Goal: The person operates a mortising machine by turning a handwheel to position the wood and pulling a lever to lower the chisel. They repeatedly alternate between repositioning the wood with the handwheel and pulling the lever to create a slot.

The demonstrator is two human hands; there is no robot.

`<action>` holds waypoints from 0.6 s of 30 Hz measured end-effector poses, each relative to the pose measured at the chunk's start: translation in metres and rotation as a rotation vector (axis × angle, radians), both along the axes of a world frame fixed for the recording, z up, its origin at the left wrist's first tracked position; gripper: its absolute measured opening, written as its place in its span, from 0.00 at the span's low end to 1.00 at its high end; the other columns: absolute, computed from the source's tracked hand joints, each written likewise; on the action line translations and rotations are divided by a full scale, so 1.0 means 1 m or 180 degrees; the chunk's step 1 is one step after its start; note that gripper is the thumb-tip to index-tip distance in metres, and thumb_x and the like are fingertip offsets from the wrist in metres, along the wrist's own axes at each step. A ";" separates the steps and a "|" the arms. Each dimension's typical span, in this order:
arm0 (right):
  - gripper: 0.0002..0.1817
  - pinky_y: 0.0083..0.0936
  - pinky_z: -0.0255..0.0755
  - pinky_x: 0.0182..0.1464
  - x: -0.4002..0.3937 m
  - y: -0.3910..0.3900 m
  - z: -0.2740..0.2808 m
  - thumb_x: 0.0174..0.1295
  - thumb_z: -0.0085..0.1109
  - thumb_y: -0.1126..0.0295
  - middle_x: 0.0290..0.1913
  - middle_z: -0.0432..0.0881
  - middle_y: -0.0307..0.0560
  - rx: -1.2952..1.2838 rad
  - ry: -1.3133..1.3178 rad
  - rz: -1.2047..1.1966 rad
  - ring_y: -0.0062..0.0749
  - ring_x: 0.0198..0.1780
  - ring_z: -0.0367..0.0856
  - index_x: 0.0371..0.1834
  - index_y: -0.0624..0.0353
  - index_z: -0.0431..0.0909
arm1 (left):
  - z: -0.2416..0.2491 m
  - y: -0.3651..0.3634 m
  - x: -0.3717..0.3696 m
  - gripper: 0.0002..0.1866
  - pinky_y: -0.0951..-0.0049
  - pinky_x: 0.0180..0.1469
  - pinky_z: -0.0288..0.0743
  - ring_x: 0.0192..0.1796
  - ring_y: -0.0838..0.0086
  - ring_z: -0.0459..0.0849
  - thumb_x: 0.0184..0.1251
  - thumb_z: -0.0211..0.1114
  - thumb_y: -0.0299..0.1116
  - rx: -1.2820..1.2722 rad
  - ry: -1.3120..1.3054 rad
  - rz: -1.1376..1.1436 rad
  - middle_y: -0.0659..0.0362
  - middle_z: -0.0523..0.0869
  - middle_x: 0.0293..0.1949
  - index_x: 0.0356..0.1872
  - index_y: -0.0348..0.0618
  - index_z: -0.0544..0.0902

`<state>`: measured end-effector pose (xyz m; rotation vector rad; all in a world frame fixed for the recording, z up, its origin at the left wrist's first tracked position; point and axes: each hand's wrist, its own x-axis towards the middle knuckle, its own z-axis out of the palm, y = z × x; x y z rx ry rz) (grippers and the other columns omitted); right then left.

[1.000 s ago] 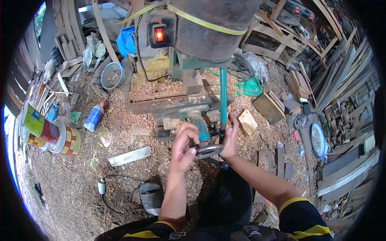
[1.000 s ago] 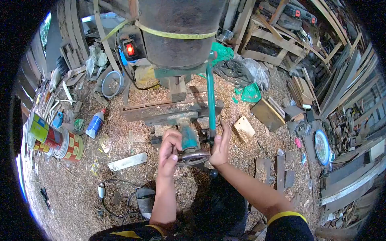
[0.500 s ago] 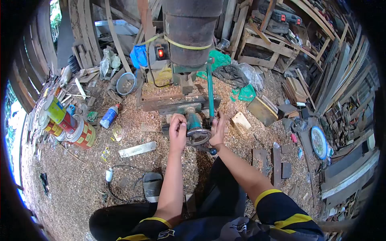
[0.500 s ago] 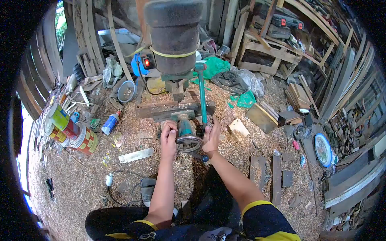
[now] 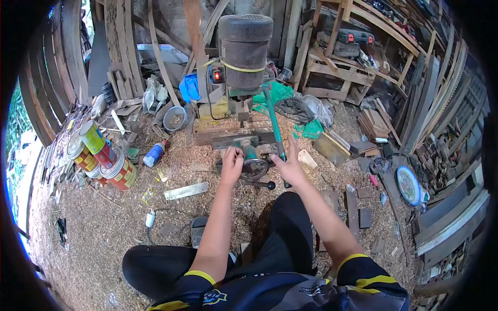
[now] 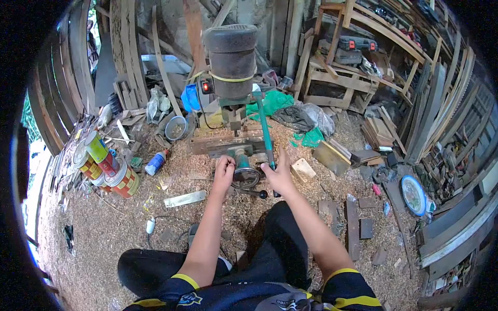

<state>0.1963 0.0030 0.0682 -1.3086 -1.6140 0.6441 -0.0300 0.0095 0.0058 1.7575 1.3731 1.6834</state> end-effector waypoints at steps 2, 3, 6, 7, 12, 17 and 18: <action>0.44 0.44 0.45 0.83 0.010 -0.017 0.058 0.68 0.66 0.61 0.83 0.48 0.69 0.0077 -0.0389 0.0477 0.56 0.85 0.49 0.81 0.68 0.54 | 0.005 0.005 0.002 0.03 0.67 0.53 0.67 0.45 0.64 0.73 0.66 0.57 0.27 0.0029 -0.0138 0.0028 0.56 0.76 0.37 0.37 0.39 0.76; 0.44 0.44 0.45 0.83 0.015 -0.022 0.086 0.68 0.66 0.61 0.83 0.48 0.69 0.0085 -0.0391 0.0471 0.56 0.85 0.49 0.81 0.68 0.54 | 0.007 0.007 0.002 0.03 0.67 0.53 0.68 0.45 0.64 0.73 0.67 0.58 0.27 0.0030 -0.0263 0.0061 0.56 0.76 0.38 0.38 0.40 0.76; 0.24 0.46 0.45 0.82 0.028 -0.016 0.158 0.72 0.57 0.56 0.79 0.62 0.61 0.0023 0.0800 0.1910 0.51 0.84 0.51 0.66 0.56 0.75 | 0.013 0.017 0.009 0.04 0.65 0.53 0.68 0.46 0.65 0.73 0.70 0.58 0.29 -0.0040 -0.0395 0.0141 0.56 0.77 0.39 0.39 0.41 0.77; 0.21 0.44 0.43 0.82 0.031 -0.010 0.178 0.75 0.52 0.52 0.76 0.69 0.56 0.0082 0.1334 0.2260 0.48 0.83 0.56 0.58 0.56 0.80 | 0.028 0.004 0.018 0.05 0.63 0.52 0.69 0.46 0.62 0.74 0.72 0.58 0.30 -0.0172 -0.0229 0.0292 0.55 0.79 0.38 0.38 0.40 0.77; 0.23 0.41 0.54 0.78 -0.001 0.022 0.279 0.81 0.40 0.46 0.60 0.81 0.46 0.0890 0.1955 0.1790 0.33 0.68 0.73 0.57 0.54 0.74 | 0.019 0.012 0.014 0.08 0.59 0.50 0.70 0.42 0.57 0.76 0.74 0.55 0.31 0.0072 -0.0106 0.0255 0.52 0.83 0.35 0.37 0.39 0.79; 0.30 0.43 0.50 0.79 -0.023 0.090 0.333 0.78 0.46 0.44 0.68 0.77 0.49 0.1076 0.2079 0.1646 0.38 0.73 0.68 0.71 0.54 0.69 | 0.007 0.019 0.015 0.09 0.58 0.49 0.71 0.43 0.55 0.78 0.74 0.53 0.31 0.0134 -0.0019 0.0430 0.50 0.83 0.36 0.37 0.38 0.79; 0.34 0.45 0.47 0.81 -0.026 0.105 0.337 0.77 0.50 0.44 0.72 0.74 0.51 0.1096 0.2130 0.1491 0.41 0.77 0.64 0.76 0.54 0.65 | 0.008 0.018 0.014 0.09 0.58 0.49 0.71 0.43 0.55 0.78 0.74 0.53 0.31 0.0129 -0.0021 0.0438 0.50 0.83 0.36 0.37 0.38 0.79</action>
